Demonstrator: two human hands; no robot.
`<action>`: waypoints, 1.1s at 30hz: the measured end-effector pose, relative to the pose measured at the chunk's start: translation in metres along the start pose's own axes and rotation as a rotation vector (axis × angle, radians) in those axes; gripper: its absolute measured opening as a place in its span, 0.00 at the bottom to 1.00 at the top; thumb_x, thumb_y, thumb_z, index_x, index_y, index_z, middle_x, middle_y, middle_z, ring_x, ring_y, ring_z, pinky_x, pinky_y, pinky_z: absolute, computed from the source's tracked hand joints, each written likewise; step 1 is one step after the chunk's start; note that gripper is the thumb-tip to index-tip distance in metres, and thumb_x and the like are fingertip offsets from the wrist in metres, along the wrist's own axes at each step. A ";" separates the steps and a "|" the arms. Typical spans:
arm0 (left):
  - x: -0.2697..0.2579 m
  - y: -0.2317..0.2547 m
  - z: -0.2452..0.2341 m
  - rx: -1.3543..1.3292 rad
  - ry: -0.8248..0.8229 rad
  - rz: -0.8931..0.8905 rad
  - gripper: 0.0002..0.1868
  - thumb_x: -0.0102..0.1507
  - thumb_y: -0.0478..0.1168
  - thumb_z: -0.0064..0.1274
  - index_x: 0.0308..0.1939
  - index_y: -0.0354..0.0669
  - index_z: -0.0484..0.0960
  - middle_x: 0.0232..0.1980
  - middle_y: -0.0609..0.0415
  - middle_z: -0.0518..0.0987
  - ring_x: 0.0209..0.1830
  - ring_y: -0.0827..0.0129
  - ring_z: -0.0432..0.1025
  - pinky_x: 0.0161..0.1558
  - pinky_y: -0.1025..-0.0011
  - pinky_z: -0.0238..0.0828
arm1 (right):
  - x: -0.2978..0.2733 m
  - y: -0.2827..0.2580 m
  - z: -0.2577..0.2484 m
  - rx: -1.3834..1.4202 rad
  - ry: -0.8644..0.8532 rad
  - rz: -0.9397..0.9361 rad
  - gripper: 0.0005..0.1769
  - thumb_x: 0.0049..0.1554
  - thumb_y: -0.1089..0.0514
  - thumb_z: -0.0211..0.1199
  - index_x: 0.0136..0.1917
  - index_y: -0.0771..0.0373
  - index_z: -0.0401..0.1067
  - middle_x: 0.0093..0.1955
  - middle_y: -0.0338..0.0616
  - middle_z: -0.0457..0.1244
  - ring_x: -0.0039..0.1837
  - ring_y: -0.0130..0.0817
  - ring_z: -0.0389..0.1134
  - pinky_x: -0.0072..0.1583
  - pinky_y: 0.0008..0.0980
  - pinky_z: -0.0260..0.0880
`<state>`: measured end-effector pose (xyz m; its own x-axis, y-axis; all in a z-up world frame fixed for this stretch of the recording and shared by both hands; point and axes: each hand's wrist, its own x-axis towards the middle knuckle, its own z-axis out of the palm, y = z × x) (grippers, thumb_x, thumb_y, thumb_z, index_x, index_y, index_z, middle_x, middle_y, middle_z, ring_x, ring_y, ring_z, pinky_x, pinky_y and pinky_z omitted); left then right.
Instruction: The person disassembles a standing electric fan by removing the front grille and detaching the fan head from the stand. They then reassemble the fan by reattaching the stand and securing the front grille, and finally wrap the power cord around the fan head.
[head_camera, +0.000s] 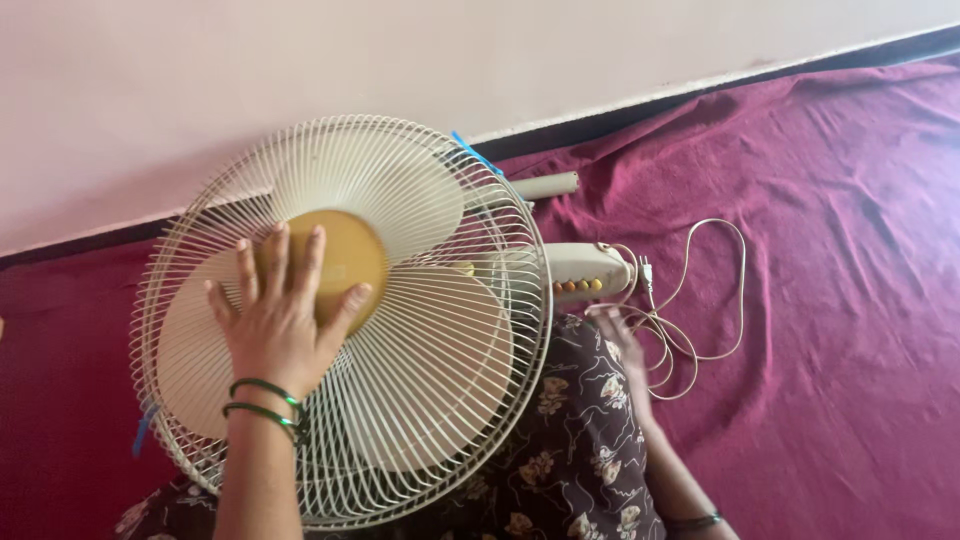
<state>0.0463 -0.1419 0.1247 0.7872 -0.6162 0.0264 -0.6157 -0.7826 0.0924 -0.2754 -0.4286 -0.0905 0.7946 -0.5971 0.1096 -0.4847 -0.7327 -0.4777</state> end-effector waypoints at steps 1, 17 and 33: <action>0.002 -0.006 -0.001 -0.017 0.018 0.004 0.49 0.60 0.81 0.20 0.80 0.69 0.47 0.84 0.53 0.44 0.82 0.46 0.33 0.70 0.27 0.25 | -0.004 -0.003 0.016 -0.008 -0.054 -0.021 0.24 0.61 0.52 0.58 0.71 0.49 0.70 0.72 0.47 0.64 0.71 0.41 0.66 0.67 0.42 0.71; 0.002 0.013 0.002 0.060 0.012 -0.018 0.49 0.60 0.80 0.20 0.80 0.65 0.47 0.83 0.53 0.43 0.81 0.46 0.34 0.70 0.29 0.25 | 0.044 0.069 0.053 -0.161 -0.074 0.044 0.30 0.55 0.49 0.58 0.72 0.44 0.68 0.73 0.48 0.58 0.70 0.48 0.58 0.61 0.48 0.67; -0.006 0.025 -0.003 0.037 0.114 0.017 0.47 0.62 0.78 0.27 0.79 0.61 0.52 0.82 0.49 0.47 0.81 0.43 0.36 0.69 0.27 0.26 | -0.014 0.061 -0.045 -0.303 -0.036 0.413 0.19 0.56 0.44 0.64 0.58 0.50 0.79 0.56 0.41 0.69 0.56 0.38 0.71 0.57 0.43 0.74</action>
<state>0.0266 -0.1575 0.1294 0.7743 -0.6170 0.1409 -0.6283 -0.7761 0.0537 -0.3324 -0.4799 -0.0817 0.5243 -0.8488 -0.0679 -0.8406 -0.5032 -0.2004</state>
